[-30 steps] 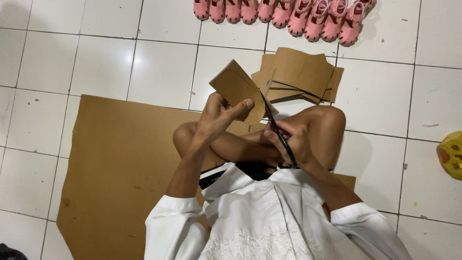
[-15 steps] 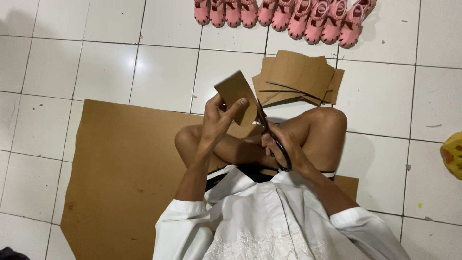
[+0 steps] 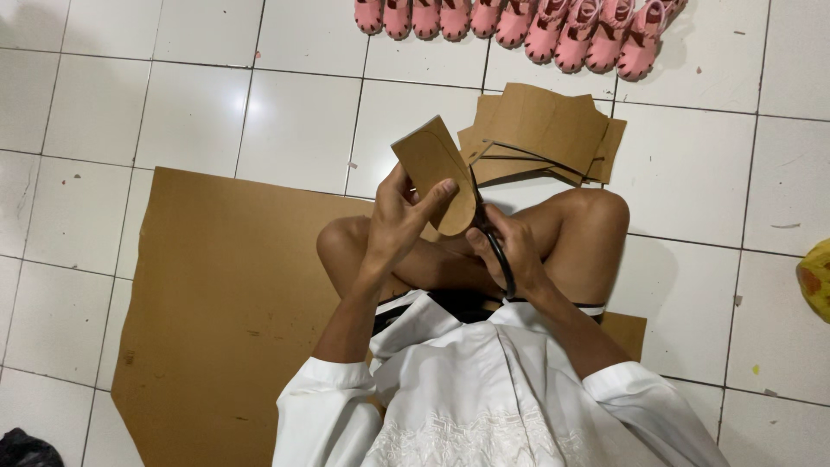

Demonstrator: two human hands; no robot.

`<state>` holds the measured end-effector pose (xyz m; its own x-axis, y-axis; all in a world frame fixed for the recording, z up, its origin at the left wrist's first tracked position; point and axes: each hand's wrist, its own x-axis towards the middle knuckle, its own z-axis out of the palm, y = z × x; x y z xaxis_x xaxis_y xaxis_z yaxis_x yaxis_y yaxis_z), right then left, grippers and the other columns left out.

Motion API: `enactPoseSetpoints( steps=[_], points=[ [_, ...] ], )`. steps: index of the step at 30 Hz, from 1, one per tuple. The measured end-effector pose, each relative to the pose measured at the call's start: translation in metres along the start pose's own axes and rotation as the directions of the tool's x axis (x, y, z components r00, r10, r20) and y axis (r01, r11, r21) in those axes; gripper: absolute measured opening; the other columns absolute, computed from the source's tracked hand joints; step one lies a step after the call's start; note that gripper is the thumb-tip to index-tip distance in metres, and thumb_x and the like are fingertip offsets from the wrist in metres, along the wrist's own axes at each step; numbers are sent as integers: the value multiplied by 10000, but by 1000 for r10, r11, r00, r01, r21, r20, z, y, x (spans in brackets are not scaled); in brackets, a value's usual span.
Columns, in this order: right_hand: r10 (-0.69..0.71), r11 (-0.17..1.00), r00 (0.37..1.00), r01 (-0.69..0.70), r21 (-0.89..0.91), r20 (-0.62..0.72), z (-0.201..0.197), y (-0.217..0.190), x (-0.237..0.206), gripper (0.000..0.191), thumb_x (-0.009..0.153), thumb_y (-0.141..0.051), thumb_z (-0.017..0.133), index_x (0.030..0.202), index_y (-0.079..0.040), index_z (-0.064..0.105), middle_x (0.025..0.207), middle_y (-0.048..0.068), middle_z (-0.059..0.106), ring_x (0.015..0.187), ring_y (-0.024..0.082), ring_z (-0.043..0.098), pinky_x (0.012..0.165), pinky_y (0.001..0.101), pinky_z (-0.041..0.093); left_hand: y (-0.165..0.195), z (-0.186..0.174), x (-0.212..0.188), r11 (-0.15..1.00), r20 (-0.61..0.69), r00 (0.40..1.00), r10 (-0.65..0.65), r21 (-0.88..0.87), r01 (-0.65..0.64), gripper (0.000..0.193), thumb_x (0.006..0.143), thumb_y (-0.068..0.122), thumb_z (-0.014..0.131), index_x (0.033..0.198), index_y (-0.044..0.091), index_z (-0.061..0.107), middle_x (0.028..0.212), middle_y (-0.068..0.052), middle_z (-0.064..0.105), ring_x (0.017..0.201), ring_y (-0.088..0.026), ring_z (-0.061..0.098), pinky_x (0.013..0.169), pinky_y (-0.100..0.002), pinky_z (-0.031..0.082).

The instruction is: The person sits cross-legged on the floor and cuts shoe pattern pieces from cardboard sheets using scissors, trimming curved outlines around sandal shapes and setting finished cut pieces aside with a stack of completed patterns.

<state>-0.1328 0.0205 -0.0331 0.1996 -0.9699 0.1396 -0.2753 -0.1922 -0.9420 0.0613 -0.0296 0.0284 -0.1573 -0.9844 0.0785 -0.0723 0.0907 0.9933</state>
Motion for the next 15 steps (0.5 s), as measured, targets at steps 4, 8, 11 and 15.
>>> enactPoseSetpoints(
  steps=[4, 8, 11, 15],
  points=[
    [25, 999, 1000, -25, 32, -5, -2, -1, 0, 566, 964, -560, 604, 1031, -2, 660, 564, 9, 566, 519, 78, 563, 487, 276, 435, -2, -1, 3, 998, 26, 999, -33, 55, 31, 385, 951, 227, 750, 1208, -28, 620, 1004, -110, 742, 887, -144, 748, 735, -272, 637],
    [9, 1000, 999, -10, -25, -35, -6, 2, -3, 484, 954, -457, 665, 1068, 13, 684, 553, 11, 487, 500, 87, 464, 467, 295, 367, -5, -2, 5, 998, 50, 998, -40, 60, 37, 394, 944, 236, 759, 1207, -29, 632, 997, -117, 746, 881, -145, 742, 735, -287, 633],
    [19, 1000, 999, -19, -11, -36, -7, 4, -4, 438, 972, -425, 692, 995, 12, 685, 564, 2, 473, 512, 83, 458, 485, 291, 365, -5, -2, 7, 995, 54, 997, -64, 85, 59, 398, 929, 240, 762, 1202, -23, 641, 976, -113, 751, 873, -145, 756, 730, -288, 645],
    [-26, 999, 999, 24, -39, -41, -7, 6, -5, 406, 973, -379, 701, 1059, 17, 706, 589, -7, 481, 538, 82, 437, 492, 288, 355, -4, -4, 8, 995, 79, 995, -53, 84, 46, 413, 930, 231, 767, 1222, -32, 638, 1008, -122, 752, 927, -157, 750, 769, -289, 642]
  ],
)
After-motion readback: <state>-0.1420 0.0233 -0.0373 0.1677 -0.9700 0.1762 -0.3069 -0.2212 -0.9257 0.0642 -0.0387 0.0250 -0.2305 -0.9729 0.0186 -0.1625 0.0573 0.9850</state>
